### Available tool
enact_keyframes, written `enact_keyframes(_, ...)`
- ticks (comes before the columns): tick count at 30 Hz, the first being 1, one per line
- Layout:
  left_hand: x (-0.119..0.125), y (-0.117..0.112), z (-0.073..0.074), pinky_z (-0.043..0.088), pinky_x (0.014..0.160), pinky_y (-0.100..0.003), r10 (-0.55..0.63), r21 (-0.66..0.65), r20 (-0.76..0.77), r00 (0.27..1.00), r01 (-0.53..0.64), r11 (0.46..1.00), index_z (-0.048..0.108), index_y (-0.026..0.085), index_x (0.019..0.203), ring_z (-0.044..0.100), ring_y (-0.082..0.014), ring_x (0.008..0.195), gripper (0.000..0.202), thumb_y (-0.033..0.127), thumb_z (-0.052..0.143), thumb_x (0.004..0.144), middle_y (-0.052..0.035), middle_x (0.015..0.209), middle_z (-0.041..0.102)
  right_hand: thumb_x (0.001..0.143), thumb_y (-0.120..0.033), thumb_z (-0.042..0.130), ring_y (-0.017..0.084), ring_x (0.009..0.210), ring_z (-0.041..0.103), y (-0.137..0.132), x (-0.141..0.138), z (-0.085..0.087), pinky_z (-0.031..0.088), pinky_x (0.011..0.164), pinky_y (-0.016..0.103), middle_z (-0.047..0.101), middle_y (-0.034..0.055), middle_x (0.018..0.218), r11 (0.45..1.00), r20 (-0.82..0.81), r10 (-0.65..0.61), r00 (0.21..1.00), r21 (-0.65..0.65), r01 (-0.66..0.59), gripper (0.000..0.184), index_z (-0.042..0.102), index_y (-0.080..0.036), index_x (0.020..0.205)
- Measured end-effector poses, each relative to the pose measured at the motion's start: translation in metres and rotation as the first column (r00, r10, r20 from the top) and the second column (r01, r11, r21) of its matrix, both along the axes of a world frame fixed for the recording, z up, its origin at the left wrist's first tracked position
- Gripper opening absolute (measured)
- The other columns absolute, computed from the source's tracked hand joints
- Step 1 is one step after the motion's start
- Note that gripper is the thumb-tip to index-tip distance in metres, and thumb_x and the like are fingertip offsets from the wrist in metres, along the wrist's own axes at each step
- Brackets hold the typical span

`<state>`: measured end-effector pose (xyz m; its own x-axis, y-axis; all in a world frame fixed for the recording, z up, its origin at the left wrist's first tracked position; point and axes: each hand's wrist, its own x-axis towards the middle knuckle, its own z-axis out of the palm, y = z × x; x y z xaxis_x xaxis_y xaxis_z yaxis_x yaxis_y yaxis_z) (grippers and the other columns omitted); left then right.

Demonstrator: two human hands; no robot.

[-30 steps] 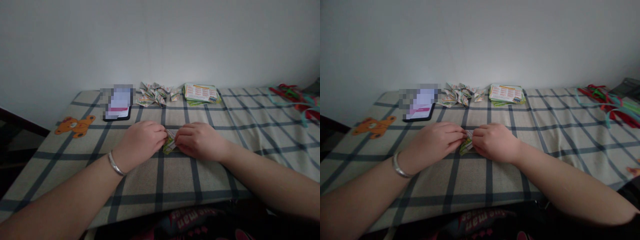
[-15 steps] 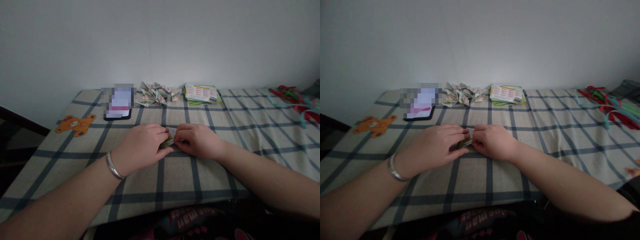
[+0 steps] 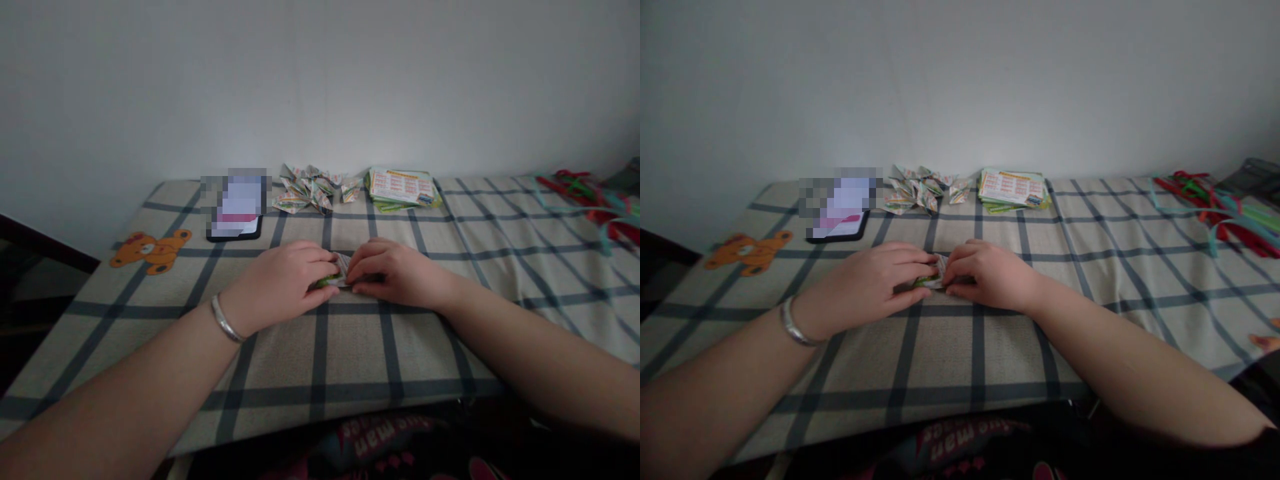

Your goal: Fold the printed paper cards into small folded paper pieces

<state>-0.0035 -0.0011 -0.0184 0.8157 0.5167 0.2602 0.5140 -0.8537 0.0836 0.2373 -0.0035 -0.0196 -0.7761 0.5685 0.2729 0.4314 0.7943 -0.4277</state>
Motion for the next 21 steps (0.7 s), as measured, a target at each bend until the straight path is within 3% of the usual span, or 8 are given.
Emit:
enact_keyframes(9, 0.0023, -0.0016, 0.0034, 0.048, 0.099, -0.042, 0.021, -0.016, -0.032, 0.999, -0.022, 1.000, 0.067, 0.017, 0.110, 0.059, -0.0244, 0.110, 0.031, 0.038, 0.056, 0.091, -0.0079, 0.116, 0.068, 0.086, -0.021, 0.065, 0.013, 0.082, 0.065, 0.0039, 0.0036, 0.0006, 0.053, 0.074, 0.026, 0.072, 0.0062, 0.094, 0.997, -0.070, -0.008, 0.998, -0.083, 0.002, 0.011, 0.076, -0.018, 0.090)
enact_keyframes(21, 0.0025, -0.0029, 0.0040, 0.047, 0.099, -0.043, 0.051, -0.020, -0.034, 0.998, -0.052, 0.998, 0.066, 0.017, 0.110, 0.059, -0.0253, 0.111, 0.032, 0.039, 0.058, 0.088, -0.0078, 0.117, 0.067, 0.087, -0.022, 0.064, 0.012, 0.082, 0.065, 0.0072, 0.0053, -0.0009, 0.053, 0.074, 0.025, 0.072, 0.0053, 0.095, 0.992, -0.063, -0.012, 0.998, -0.125, 0.004, 0.013, 0.076, -0.019, 0.090)
